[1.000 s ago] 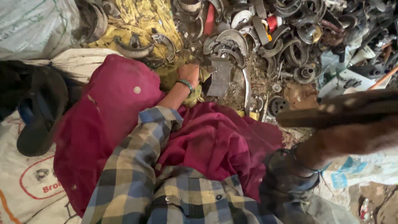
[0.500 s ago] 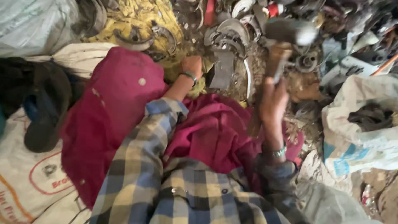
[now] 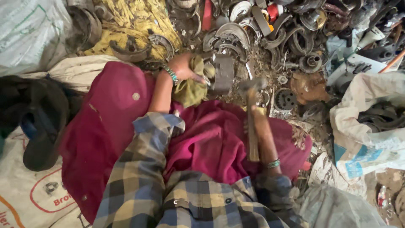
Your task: The person sits on the ground and repeatedly strikes a small metal piece with a hammer to break it apart. The person holds the metal piece with a cloth and strikes it against a larger metal block, then discards the broken fragments.
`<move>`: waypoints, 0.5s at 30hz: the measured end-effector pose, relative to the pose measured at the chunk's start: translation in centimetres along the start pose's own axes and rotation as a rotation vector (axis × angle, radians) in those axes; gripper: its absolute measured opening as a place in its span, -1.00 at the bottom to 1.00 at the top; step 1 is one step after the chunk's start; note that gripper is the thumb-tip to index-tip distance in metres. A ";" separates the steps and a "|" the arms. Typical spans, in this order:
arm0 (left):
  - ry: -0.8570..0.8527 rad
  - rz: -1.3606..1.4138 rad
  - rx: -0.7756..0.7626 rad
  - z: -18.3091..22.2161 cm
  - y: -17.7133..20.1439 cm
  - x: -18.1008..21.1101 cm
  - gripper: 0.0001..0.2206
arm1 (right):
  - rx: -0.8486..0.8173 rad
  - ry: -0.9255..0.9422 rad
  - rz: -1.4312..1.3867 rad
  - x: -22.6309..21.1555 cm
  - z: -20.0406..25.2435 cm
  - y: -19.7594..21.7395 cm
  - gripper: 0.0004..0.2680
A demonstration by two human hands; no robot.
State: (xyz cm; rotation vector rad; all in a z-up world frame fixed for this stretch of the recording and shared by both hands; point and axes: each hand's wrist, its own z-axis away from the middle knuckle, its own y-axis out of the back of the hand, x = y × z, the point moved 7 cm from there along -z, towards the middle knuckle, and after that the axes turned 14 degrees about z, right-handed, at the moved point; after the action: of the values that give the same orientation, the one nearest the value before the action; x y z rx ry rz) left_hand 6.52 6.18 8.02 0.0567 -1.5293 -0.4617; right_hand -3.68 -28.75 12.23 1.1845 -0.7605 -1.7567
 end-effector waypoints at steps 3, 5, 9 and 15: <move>-0.012 0.080 -0.172 1.5 0.0 2.4 -0.45 | 0.008 0.104 0.314 2.5 -1.7 -3.2 -0.65; -0.039 0.025 -0.249 1.7 -0.3 4.0 -0.44 | 0.068 0.216 0.475 2.3 -2.4 -2.9 -0.68; -0.014 0.222 -0.460 1.9 -2.6 5.8 -0.44 | 0.393 0.545 0.590 -3.1 -0.4 2.5 -0.72; 0.078 -0.064 -0.693 3.1 -7.1 4.8 -0.38 | 0.106 0.661 -0.166 -13.4 2.0 3.7 -0.66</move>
State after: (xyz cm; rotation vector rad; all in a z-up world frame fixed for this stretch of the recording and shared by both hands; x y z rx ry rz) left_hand 1.65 -1.07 10.45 -0.4109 -1.2254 -1.0047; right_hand -2.01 -18.32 21.53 1.8085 -0.3636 -1.3221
